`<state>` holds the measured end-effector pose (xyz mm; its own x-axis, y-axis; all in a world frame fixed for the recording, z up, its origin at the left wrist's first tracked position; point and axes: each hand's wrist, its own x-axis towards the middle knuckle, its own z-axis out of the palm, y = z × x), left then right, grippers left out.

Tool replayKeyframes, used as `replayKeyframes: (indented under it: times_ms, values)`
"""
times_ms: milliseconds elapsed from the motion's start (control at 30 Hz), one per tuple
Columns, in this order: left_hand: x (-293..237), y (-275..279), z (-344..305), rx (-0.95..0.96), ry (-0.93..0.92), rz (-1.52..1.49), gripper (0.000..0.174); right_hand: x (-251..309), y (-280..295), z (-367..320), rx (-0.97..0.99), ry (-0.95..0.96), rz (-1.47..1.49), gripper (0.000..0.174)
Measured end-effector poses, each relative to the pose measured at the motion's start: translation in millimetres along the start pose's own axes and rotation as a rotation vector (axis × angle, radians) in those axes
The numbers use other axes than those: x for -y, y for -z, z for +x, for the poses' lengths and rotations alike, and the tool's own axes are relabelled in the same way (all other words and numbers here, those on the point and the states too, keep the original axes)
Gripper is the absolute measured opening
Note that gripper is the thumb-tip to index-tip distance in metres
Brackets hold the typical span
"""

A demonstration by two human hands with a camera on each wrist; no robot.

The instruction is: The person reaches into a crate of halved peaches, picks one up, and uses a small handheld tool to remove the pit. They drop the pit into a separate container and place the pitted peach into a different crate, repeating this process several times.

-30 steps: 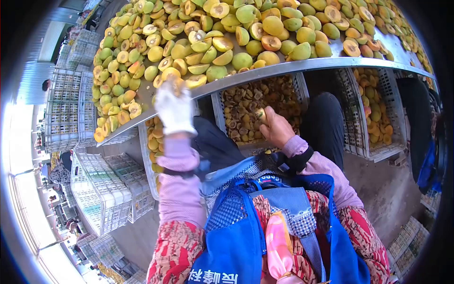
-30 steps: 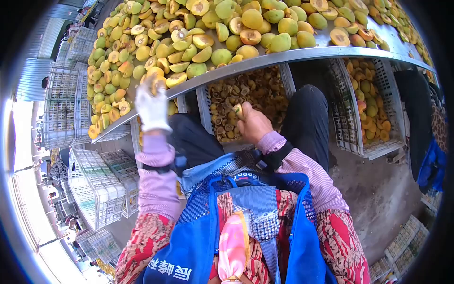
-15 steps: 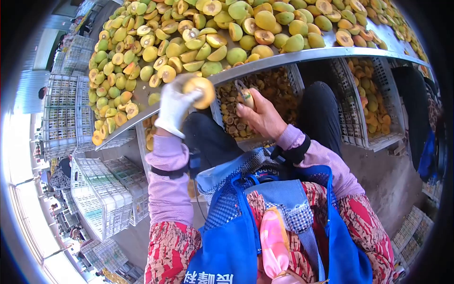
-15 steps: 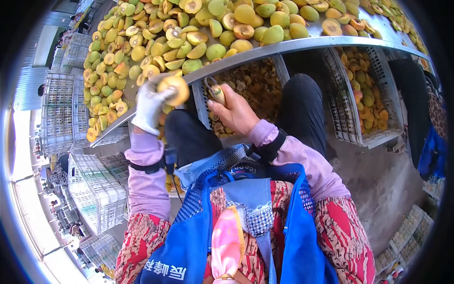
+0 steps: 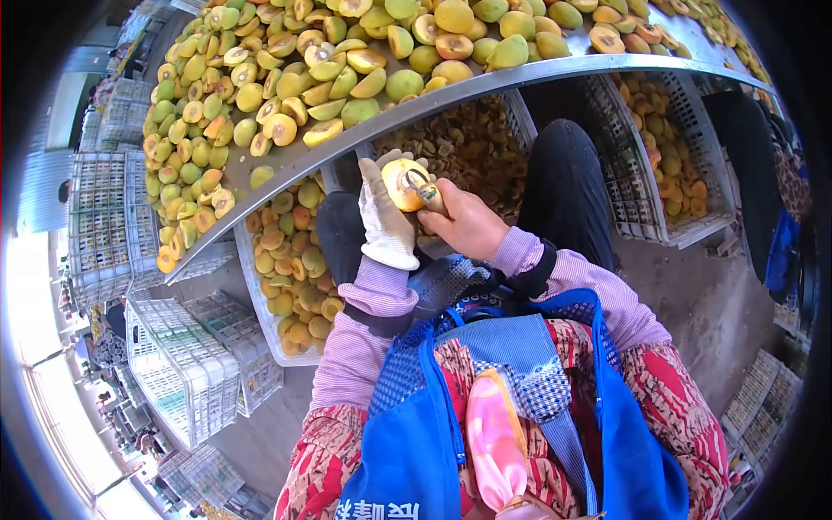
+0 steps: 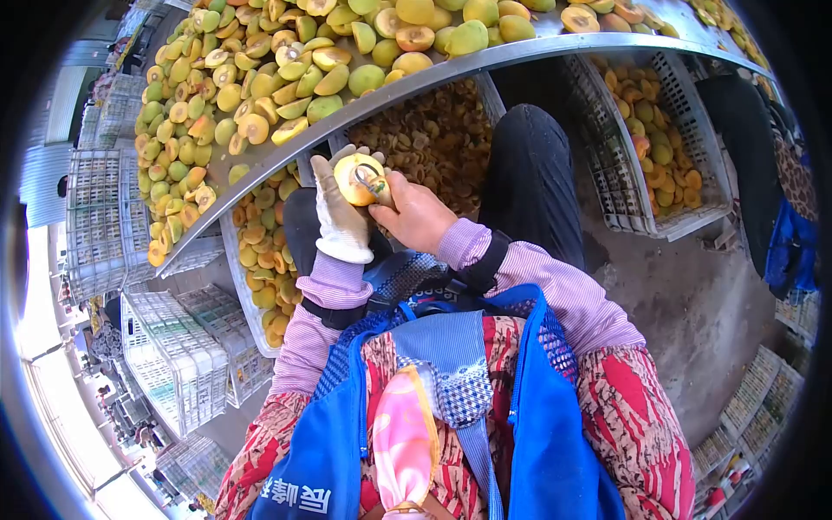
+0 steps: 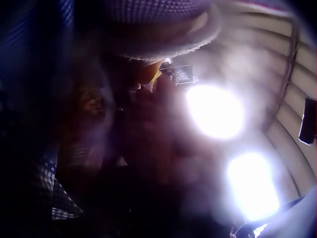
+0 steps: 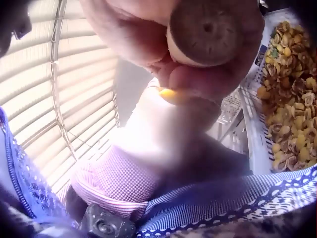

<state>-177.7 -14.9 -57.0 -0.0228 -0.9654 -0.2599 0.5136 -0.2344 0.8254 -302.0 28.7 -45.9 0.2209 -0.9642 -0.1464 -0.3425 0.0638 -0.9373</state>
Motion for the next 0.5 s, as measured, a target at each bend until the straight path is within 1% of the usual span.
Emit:
replayKeyframes:
  times_ms: [100, 200, 267, 300, 400, 433, 500]
  values:
    - [5.5, -3.3, -0.1, -0.003, -0.037, 0.022, 0.06, 1.5, 2.0, 6.2, 0.032, -0.06, -0.073, 0.037]
    - [9.8, -7.6, -2.3, 0.012, -0.052, -0.03, 0.06, -5.5, -1.0, 9.3, 0.022, -0.066, -0.11, 0.035]
    - [14.6, -8.0, -2.2, -0.072, -0.104, 0.066, 0.057, -2.2, 0.1, 8.8, 0.049, -0.076, -0.094, 0.034]
    - [16.0, -7.0, -1.0, -0.073, -0.098, 0.067, 0.057, -1.0, -0.2, 8.8, 0.076, -0.083, -0.078, 0.034]
    - [18.8, -4.6, 4.7, -0.172, -0.143, 0.081, 0.054, -2.6, -3.8, 13.2, 0.099, -0.105, -0.01, 0.033]
    - [18.1, -3.3, 5.0, -0.173, -0.138, 0.082, 0.054, -5.6, -5.5, 14.2, 0.1, -0.109, -0.008, 0.033]
    - [15.2, -1.0, 5.4, -0.174, -0.162, 0.163, 0.055, -12.6, -9.1, 16.6, 0.106, -0.023, -0.038, 0.032]
